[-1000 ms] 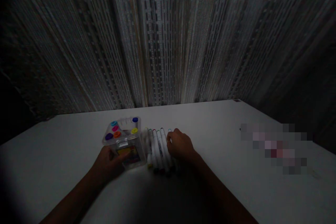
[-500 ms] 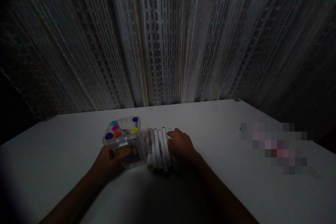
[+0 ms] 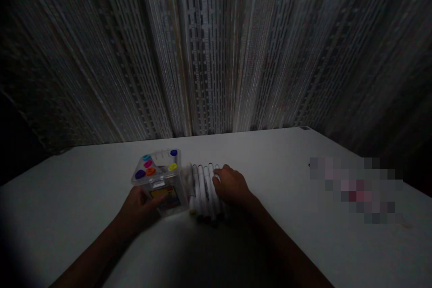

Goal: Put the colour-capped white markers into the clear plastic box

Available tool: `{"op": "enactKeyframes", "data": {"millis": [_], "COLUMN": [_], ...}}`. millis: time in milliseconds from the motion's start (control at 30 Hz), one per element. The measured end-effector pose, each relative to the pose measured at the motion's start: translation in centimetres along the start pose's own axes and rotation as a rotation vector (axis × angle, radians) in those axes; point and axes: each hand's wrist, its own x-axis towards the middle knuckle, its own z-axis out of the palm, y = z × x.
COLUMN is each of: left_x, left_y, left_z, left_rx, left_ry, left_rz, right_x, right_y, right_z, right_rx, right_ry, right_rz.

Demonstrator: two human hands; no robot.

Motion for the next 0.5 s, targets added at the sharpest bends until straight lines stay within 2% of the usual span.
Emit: {"op": "enactKeyframes", "data": {"millis": [500], "left_x": [0.1], "left_y": [-0.39], "left_z": [-0.05], "left_rx": [-0.036], "left_ry": [0.022], "left_rz": [-0.031], "right_x": [0.0], "right_y": [0.17], "right_z": [-0.29], "right_rx": [-0.005], "right_ry": [-0.016], "right_rz": [0.036]}}
